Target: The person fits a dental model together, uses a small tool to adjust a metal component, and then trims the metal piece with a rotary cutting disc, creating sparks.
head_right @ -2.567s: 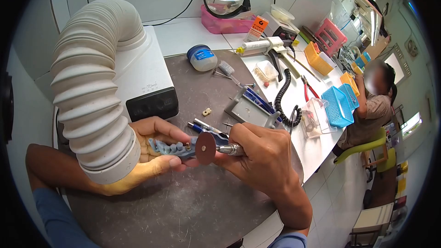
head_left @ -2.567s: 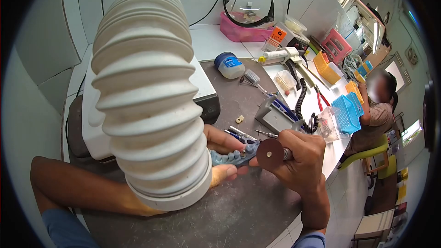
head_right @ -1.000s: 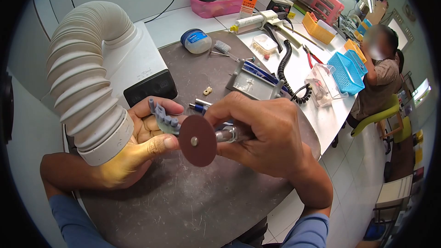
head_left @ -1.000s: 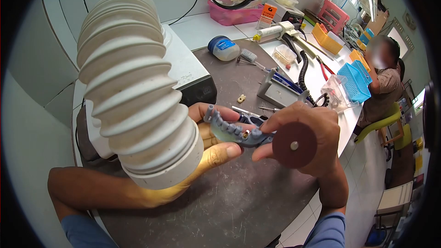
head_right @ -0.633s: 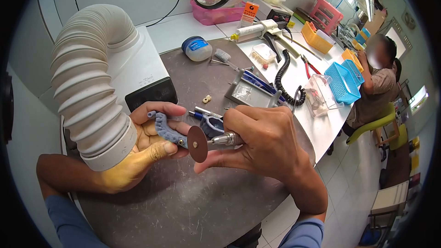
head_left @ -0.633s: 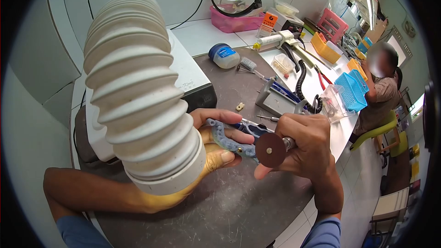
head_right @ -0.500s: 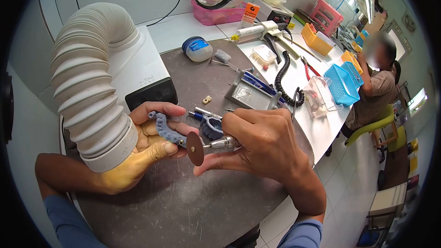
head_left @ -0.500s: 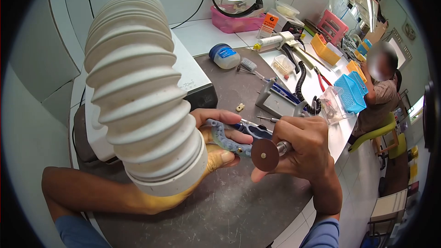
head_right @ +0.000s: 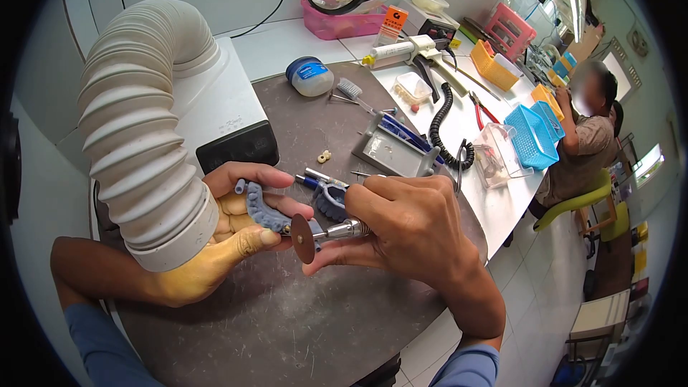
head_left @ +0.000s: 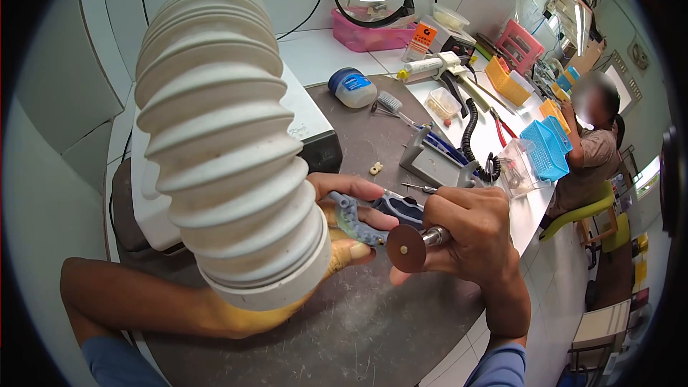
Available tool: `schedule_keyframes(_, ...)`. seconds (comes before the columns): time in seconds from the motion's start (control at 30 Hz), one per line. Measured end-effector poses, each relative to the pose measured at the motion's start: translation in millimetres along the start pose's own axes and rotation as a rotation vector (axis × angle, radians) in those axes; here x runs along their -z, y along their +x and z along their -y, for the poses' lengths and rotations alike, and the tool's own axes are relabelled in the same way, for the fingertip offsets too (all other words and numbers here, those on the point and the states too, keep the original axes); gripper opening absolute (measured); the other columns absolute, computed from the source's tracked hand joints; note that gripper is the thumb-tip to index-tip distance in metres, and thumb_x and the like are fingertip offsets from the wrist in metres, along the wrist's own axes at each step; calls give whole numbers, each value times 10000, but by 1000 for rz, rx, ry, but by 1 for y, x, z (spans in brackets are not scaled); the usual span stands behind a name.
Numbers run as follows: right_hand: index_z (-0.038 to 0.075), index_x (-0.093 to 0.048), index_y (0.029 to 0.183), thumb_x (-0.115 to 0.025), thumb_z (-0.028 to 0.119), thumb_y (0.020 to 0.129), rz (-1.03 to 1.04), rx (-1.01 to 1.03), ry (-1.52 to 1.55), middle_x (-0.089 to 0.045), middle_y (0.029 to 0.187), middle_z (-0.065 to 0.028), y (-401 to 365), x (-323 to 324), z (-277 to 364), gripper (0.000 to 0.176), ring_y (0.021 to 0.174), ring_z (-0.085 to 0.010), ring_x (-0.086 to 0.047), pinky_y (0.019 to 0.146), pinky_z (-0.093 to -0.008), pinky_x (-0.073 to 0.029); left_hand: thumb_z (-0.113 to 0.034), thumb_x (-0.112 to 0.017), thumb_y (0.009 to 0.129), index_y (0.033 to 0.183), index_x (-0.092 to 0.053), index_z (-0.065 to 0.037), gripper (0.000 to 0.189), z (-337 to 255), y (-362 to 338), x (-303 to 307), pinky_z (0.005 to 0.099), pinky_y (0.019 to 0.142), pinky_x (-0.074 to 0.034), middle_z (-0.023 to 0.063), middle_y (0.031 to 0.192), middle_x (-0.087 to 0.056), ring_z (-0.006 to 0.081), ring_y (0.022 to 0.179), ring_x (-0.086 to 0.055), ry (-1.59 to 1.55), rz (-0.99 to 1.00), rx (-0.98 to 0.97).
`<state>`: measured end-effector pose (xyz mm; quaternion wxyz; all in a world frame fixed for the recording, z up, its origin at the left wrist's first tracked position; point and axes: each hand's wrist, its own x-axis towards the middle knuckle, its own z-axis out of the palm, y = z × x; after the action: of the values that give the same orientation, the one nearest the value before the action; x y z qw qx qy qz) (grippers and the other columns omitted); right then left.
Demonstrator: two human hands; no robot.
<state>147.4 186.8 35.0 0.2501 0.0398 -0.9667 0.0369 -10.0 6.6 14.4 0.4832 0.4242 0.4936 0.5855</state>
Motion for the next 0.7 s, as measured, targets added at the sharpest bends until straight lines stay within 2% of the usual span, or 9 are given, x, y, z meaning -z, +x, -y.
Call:
schedule_keyframes(0.17,112,-477,593,-799,614,587,7,0,-8,-462,520,11,0,-1,0,597,420,-148,-503,392,-311,-350,-23,-559,955,1347,-356,-38,441,1,0,0,342,1005,-512,158,1258,-576,202,1171,-581,4,-2,7)
schedule_keyframes(0.23,111,-478,594,-798,615,587,14,-10,-4,-466,519,13,0,0,1,597,423,-143,-508,392,-310,-349,-20,-563,951,1345,-358,-41,445,2,0,-2,344,1006,-512,160,1257,-576,205,1173,-581,-11,2,-50)
schedule_keyframes(0.37,111,-479,595,-798,615,589,5,-1,2,-469,518,13,0,-2,-1,596,423,-140,-512,389,-310,-346,-20,-567,949,1345,-358,-40,448,0,1,-1,342,1007,-511,158,1253,-580,206,1179,-578,14,2,0)
schedule_keyframes(0.47,111,-480,595,-800,612,591,0,19,3,-468,516,13,0,-2,-2,594,421,-142,-510,385,-308,-344,-20,-569,948,1343,-360,-39,448,1,1,-1,338,1006,-512,156,1251,-583,204,1180,-578,29,16,-50)
schedule_keyframes(0.53,111,-479,596,-802,610,592,-1,22,-5,-462,517,12,0,-1,-1,594,418,-145,-505,385,-308,-345,-19,-568,948,1341,-361,-41,446,-1,-1,-2,334,1005,-512,157,1252,-584,203,1187,-576,7,-20,6)
schedule_keyframes(0.7,111,-475,596,-799,613,593,-1,7,7,-457,516,11,0,-1,-1,597,418,-146,-504,386,-308,-347,-20,-571,946,1340,-360,-40,447,-1,0,0,336,1001,-515,161,1260,-579,205,1187,-576,40,-1,1)
